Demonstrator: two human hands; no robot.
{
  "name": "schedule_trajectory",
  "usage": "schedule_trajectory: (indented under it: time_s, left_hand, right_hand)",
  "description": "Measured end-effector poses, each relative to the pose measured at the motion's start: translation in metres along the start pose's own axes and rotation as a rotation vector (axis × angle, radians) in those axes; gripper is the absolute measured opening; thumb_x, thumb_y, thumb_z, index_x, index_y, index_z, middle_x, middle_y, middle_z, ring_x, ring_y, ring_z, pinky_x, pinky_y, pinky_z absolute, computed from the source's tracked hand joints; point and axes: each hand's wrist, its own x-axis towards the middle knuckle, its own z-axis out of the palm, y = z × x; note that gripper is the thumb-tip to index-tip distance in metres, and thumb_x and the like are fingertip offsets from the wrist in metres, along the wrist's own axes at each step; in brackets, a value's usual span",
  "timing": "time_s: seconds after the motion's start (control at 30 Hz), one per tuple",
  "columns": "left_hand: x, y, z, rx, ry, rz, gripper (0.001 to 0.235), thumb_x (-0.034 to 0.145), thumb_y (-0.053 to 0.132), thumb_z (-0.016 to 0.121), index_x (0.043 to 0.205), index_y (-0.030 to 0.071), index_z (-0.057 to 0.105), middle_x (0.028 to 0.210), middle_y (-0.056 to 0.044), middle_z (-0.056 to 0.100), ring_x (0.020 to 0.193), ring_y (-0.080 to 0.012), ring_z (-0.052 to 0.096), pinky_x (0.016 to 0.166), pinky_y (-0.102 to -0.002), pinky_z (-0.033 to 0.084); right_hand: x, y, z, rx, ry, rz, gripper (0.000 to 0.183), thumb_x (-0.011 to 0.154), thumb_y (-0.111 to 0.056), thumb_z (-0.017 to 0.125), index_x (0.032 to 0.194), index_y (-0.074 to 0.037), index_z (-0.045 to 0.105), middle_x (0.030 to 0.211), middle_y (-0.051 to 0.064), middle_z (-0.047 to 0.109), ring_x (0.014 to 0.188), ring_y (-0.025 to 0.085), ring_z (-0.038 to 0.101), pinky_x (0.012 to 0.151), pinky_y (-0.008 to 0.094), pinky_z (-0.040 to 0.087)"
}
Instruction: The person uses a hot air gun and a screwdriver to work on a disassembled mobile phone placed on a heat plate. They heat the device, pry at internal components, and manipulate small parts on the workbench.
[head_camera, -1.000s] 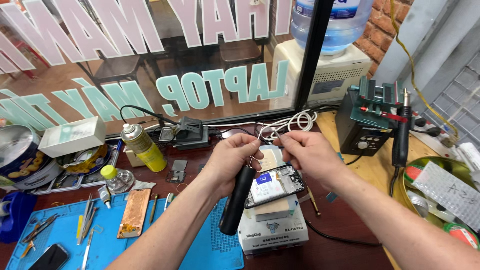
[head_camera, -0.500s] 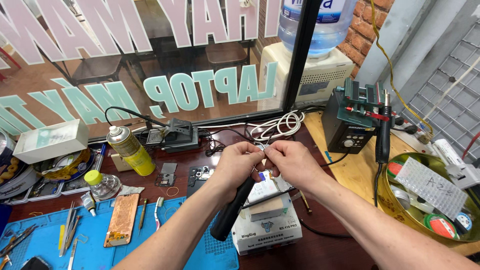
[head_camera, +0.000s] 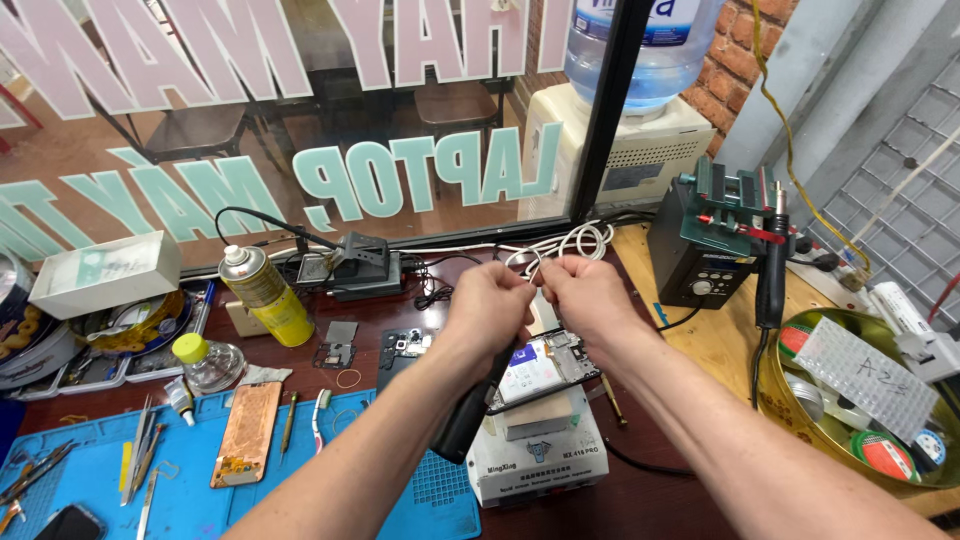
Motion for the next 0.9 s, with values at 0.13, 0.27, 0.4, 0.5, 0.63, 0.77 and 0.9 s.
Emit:
schedule_trajectory:
  time_s: [0.13, 0.27, 0.4, 0.5, 0.63, 0.77, 0.9]
  left_hand:
    - [-0.001, 0.009, -0.016, -0.036, -0.079, -0.035, 0.013, 0.095, 0.011, 0.063, 0.095, -0.002, 0.064, 0.067, -0.009, 0.066, 0.047, -0.016, 0.058, 0.042, -0.032, 0.047]
    - [-0.007, 0.013, -0.016, 0.029, -0.085, -0.015, 0.014, 0.096, 0.012, 0.061, 0.095, -0.001, 0.066, 0.068, -0.009, 0.068, 0.047, -0.0156, 0.06, 0.042, -0.031, 0.047]
    - [-0.012, 0.012, -0.015, 0.079, -0.092, 0.009, 0.015, 0.095, 0.013, 0.064, 0.095, -0.001, 0.068, 0.069, -0.009, 0.069, 0.048, -0.0147, 0.061, 0.044, -0.03, 0.048]
    - [-0.018, 0.009, -0.011, 0.007, -0.09, 0.06, 0.015, 0.094, 0.012, 0.069, 0.095, -0.003, 0.065, 0.069, -0.01, 0.068, 0.049, -0.0146, 0.06, 0.044, -0.029, 0.048]
    - [-0.016, 0.009, -0.014, -0.085, -0.103, -0.054, 0.016, 0.095, 0.013, 0.066, 0.095, -0.003, 0.066, 0.07, -0.01, 0.067, 0.047, -0.0139, 0.059, 0.042, -0.029, 0.046]
    - [-0.015, 0.011, -0.013, -0.046, -0.116, -0.059, 0.018, 0.097, 0.015, 0.062, 0.096, -0.002, 0.067, 0.071, -0.01, 0.068, 0.047, -0.0134, 0.058, 0.042, -0.028, 0.046]
    - [-0.021, 0.01, -0.008, -0.107, -0.173, -0.048, 0.018, 0.098, 0.013, 0.058, 0.099, -0.002, 0.068, 0.072, -0.011, 0.068, 0.049, -0.013, 0.06, 0.045, -0.026, 0.048]
  right_hand:
    - [-0.008, -0.014, -0.008, -0.106, -0.188, -0.069, 0.024, 0.097, -0.023, 0.06, 0.082, -0.007, 0.071, 0.065, -0.003, 0.059, 0.056, 0.005, 0.046, 0.049, 0.024, 0.037]
    - [-0.01, -0.014, -0.012, -0.262, -0.186, -0.177, 0.024, 0.096, -0.02, 0.064, 0.081, -0.004, 0.073, 0.064, -0.002, 0.062, 0.058, 0.004, 0.052, 0.052, 0.022, 0.042]
    - [-0.003, -0.017, -0.015, -0.119, -0.152, -0.007, 0.016, 0.094, -0.015, 0.065, 0.088, -0.005, 0.075, 0.064, -0.001, 0.059, 0.055, 0.008, 0.048, 0.049, 0.026, 0.036]
    - [-0.002, -0.018, -0.015, 0.02, -0.157, 0.074, 0.018, 0.096, -0.018, 0.064, 0.088, -0.004, 0.073, 0.063, -0.001, 0.056, 0.053, 0.01, 0.045, 0.048, 0.028, 0.033]
    - [-0.017, -0.01, -0.006, -0.073, -0.104, -0.095, 0.023, 0.099, -0.019, 0.061, 0.088, -0.003, 0.073, 0.067, -0.002, 0.06, 0.061, 0.007, 0.05, 0.054, 0.025, 0.041]
    - [-0.025, -0.016, -0.01, -0.213, -0.129, -0.124, 0.023, 0.099, -0.019, 0.062, 0.088, -0.003, 0.074, 0.066, -0.001, 0.058, 0.061, 0.007, 0.048, 0.054, 0.025, 0.04]
    - [-0.021, -0.027, -0.018, -0.077, -0.106, 0.048, 0.021, 0.098, -0.019, 0.062, 0.091, -0.004, 0.074, 0.065, -0.002, 0.056, 0.058, 0.009, 0.046, 0.053, 0.027, 0.04]
